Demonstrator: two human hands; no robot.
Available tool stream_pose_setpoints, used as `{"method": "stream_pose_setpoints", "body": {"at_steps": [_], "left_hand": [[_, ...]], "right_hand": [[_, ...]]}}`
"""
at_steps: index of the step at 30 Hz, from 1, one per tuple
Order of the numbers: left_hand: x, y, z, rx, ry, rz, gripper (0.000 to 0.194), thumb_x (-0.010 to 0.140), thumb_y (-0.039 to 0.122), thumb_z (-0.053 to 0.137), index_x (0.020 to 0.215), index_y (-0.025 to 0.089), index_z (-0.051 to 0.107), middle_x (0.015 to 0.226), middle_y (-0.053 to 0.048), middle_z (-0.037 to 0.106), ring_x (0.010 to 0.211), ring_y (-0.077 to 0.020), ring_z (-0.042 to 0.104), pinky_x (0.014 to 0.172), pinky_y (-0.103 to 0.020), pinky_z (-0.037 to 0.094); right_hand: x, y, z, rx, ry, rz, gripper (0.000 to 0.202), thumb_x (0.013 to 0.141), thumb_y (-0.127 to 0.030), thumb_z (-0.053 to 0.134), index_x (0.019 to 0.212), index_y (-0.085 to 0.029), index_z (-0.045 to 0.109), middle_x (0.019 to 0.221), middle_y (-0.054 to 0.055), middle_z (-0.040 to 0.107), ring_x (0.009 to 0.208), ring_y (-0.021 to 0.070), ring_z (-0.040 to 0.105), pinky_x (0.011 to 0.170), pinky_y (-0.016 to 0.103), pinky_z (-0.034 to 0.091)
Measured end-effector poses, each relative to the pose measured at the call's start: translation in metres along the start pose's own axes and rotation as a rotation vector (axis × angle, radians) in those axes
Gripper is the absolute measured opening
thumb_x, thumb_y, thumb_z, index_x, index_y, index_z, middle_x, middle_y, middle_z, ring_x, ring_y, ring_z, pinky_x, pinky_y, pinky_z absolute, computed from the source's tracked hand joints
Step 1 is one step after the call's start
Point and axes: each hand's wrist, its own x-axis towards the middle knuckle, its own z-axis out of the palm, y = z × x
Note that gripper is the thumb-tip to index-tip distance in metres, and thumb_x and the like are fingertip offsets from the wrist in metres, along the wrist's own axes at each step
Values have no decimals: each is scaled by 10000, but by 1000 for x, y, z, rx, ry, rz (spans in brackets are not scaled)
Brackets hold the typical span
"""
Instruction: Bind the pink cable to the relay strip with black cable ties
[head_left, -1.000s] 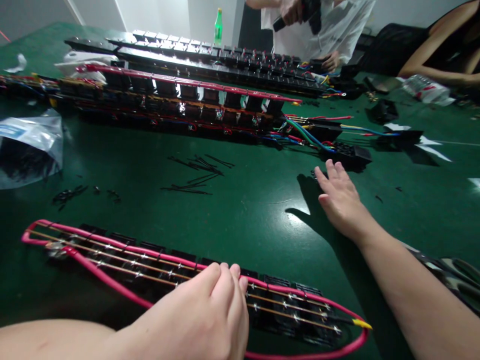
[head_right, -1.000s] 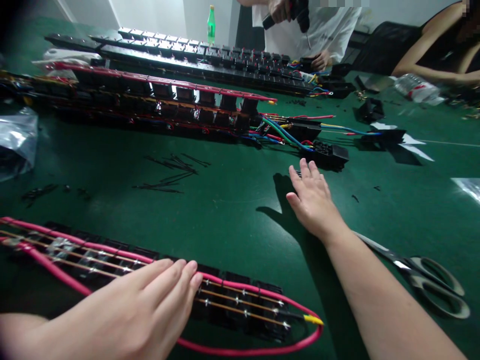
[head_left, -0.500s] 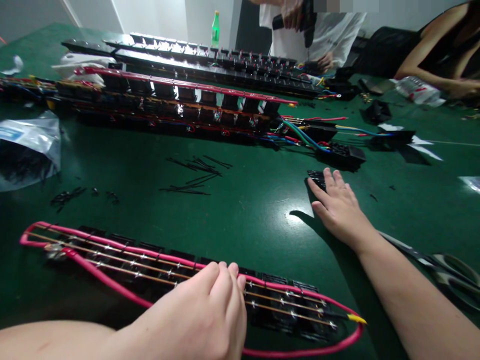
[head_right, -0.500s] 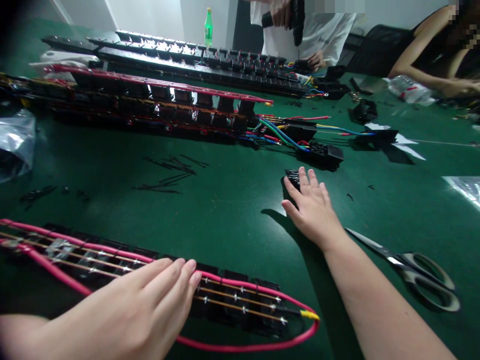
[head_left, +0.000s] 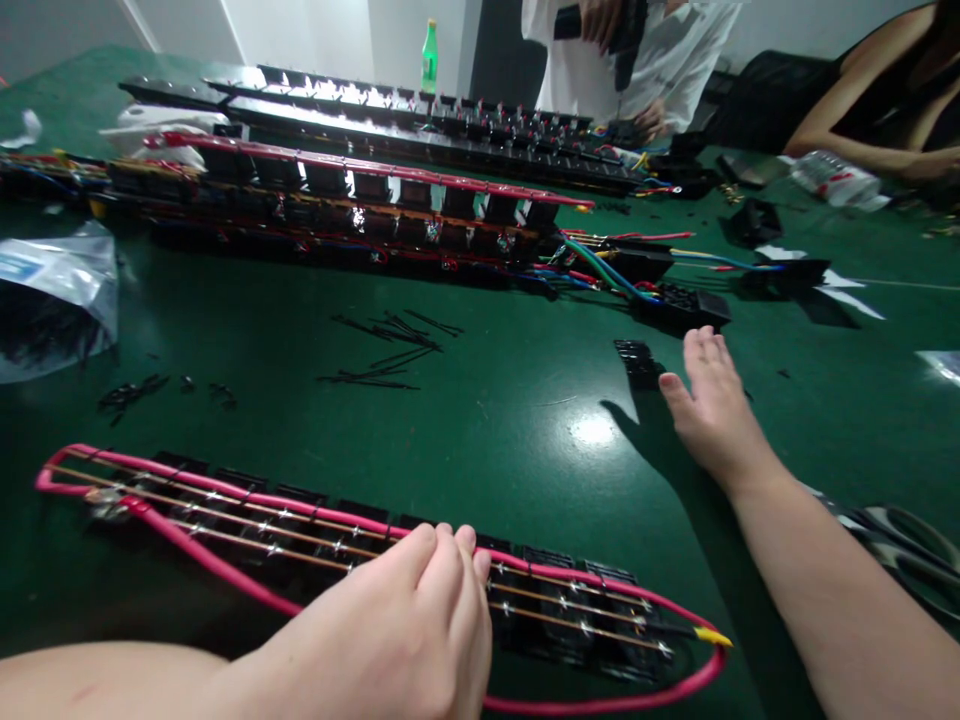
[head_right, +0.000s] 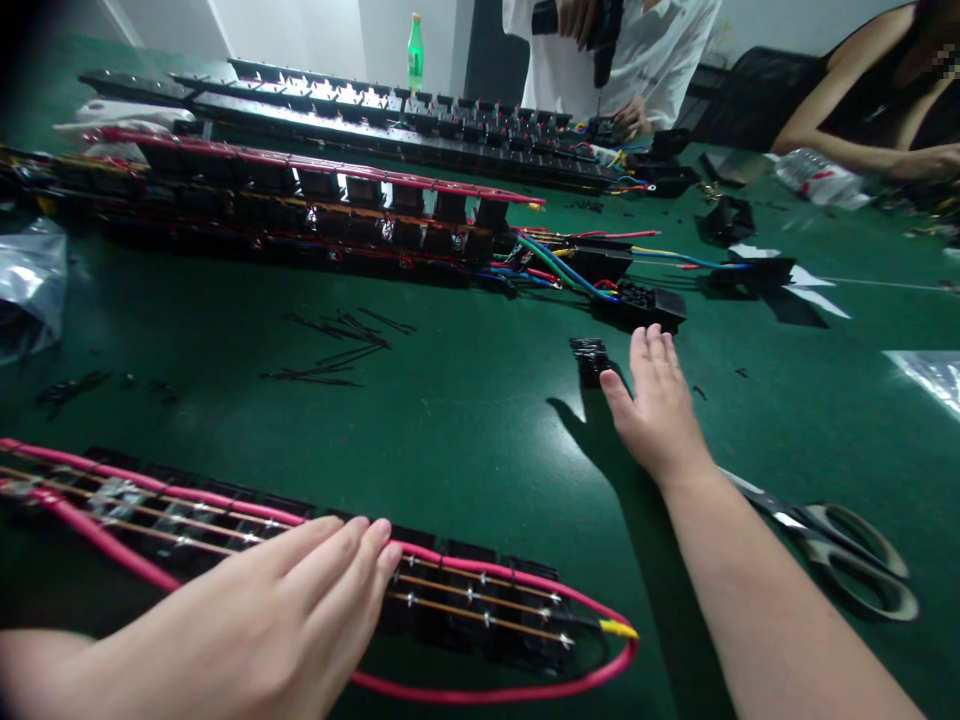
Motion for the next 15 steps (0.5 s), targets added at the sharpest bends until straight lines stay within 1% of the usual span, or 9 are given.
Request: {"method": "stream_pose_setpoints", "body": {"at_steps": [2, 3, 6, 9, 12, 15], "left_hand": [[0, 0, -1, 4, 9, -1, 308, 847, 146, 549, 1054, 147, 776, 1034, -63, 790, 894, -210, 746, 739, -292, 612], [0, 1, -1, 4, 13, 0, 308, 846, 143, 547, 1050, 146, 777, 1029, -64, 791, 890, -210, 746, 737, -291, 613], [-1, 1, 0, 4, 7, -1, 309, 851, 140, 542, 1054, 149, 776, 1027, -62, 791, 888, -209, 747, 731, -291, 614], [-1, 1, 2, 1, 21, 8, 309, 864, 154, 536, 1063, 150, 773, 1023, -62, 792, 879, -210, 749, 722, -293, 616], [0, 0, 2, 5, 5, -1, 305, 864, 152, 539, 1062, 149, 771, 1033, -64, 790, 890, -211, 749, 730, -294, 616], [0, 0, 1, -2, -10, -1, 309, 862, 153, 541, 1074, 144, 767, 1040, -70, 788, 886, -210, 750, 719, -291, 615]], "right_hand": [[1, 5, -2, 24, -32, 74, 918, 958, -632, 328, 1611, -33, 88, 1687, 186, 75, 1553, 355, 83, 1267, 504, 131], [1, 6, -2, 36, -55, 99, 938, 943, -625, 380, 1613, -37, 87, 1686, 185, 90, 1549, 354, 103, 1267, 491, 142], [0, 8, -3, 70, -106, 136, 882, 937, -514, 441, 1611, -42, 125, 1682, 169, 137, 1545, 320, 143, 1266, 437, 166], [0, 8, -3, 94, -119, 169, 867, 921, -447, 455, 1611, -43, 119, 1677, 177, 151, 1542, 310, 177, 1252, 448, 219], [2, 7, -1, 100, -116, 204, 900, 904, -474, 478, 1616, -67, 108, 1669, 186, 179, 1531, 320, 223, 1241, 471, 246], [3, 6, -1, 88, -121, 232, 907, 905, -529, 467, 1620, -90, 123, 1660, 177, 224, 1523, 350, 234, 1242, 509, 226]]}}
